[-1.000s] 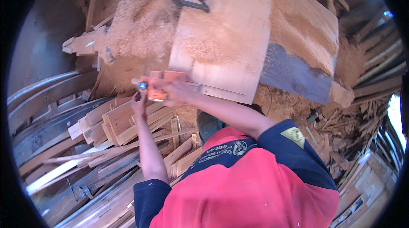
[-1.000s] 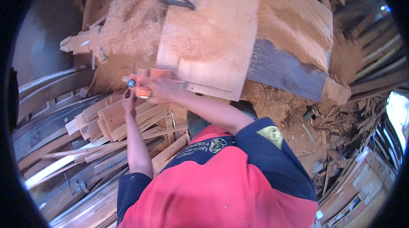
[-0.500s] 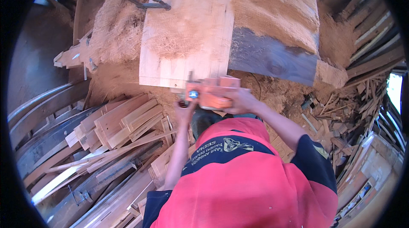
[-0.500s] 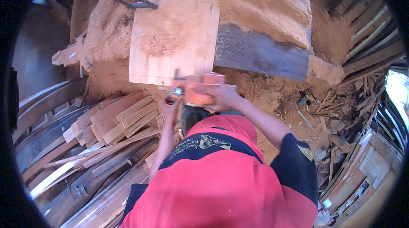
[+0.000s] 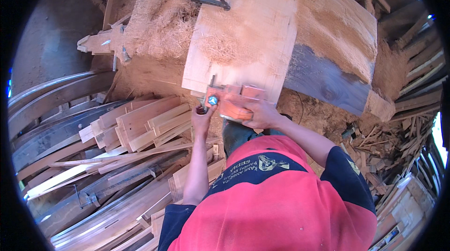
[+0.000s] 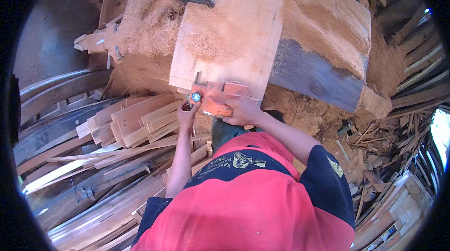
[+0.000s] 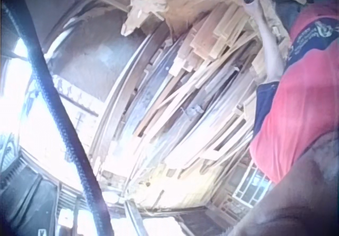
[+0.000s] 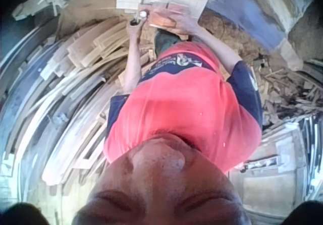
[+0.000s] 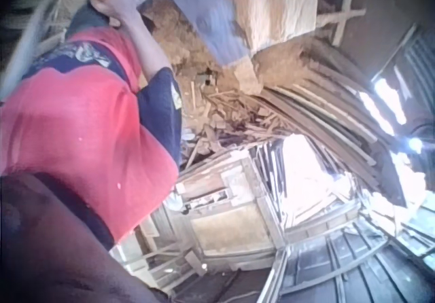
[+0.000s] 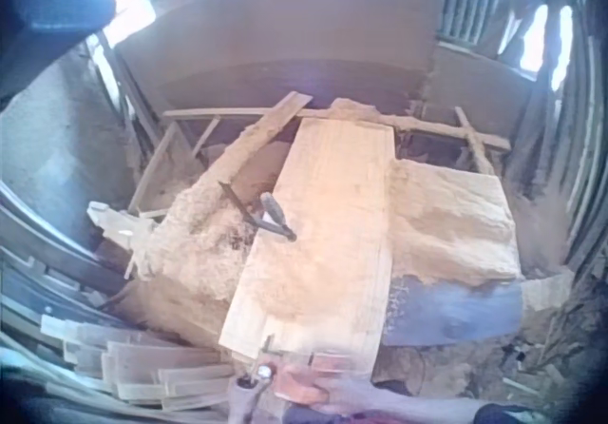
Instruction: The person uses a hand-held power planer to smooth the surface of a wooden board, then lifts and turns the board over.
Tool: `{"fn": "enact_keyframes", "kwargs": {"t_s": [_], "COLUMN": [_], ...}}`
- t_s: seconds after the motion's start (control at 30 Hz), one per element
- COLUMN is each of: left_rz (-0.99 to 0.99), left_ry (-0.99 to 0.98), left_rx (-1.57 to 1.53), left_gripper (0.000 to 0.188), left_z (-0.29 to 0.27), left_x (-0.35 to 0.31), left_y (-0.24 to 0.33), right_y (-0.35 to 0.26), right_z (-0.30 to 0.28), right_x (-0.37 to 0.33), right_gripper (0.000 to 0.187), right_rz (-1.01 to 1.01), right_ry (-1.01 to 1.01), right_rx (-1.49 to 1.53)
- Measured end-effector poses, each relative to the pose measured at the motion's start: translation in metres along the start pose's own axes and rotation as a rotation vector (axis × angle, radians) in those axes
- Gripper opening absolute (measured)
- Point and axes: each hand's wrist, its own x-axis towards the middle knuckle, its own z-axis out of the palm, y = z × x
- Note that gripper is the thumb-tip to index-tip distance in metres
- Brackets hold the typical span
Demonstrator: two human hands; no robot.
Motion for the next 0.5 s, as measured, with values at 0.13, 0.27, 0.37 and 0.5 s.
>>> {"fn": "enact_keyframes", "kwargs": {"t_s": [0.13,0.27,0.37,0.5], "left_rz": [-0.001,0.026,0.034,0.024], "left_ry": [0.02,0.027,0.039,0.062], "left_rx": [-0.01,-0.057,-0.148,-0.204], "left_gripper": [0.074,0.066,0.054,0.055], "left_z": [-0.052,-0.11,-0.161,-0.158], "left_x": [0.055,0.123,0.161,0.169], "left_y": [0.009,-0.014,-0.034,-0.027], "right_y": [-0.041,-0.072,-0.11,-0.117], "right_z": [0.012,0.037,0.032,0.026], "right_x": [0.065,0.134,0.171,0.177], "right_gripper": [0.054,0.072,0.075,0.07], "right_rz": [-0.016,-0.202,-0.165,-0.183], "right_ry": [0.008,0.188,0.083,0.148], "right_rx": [0.071,0.19,0.214,0.251]}}
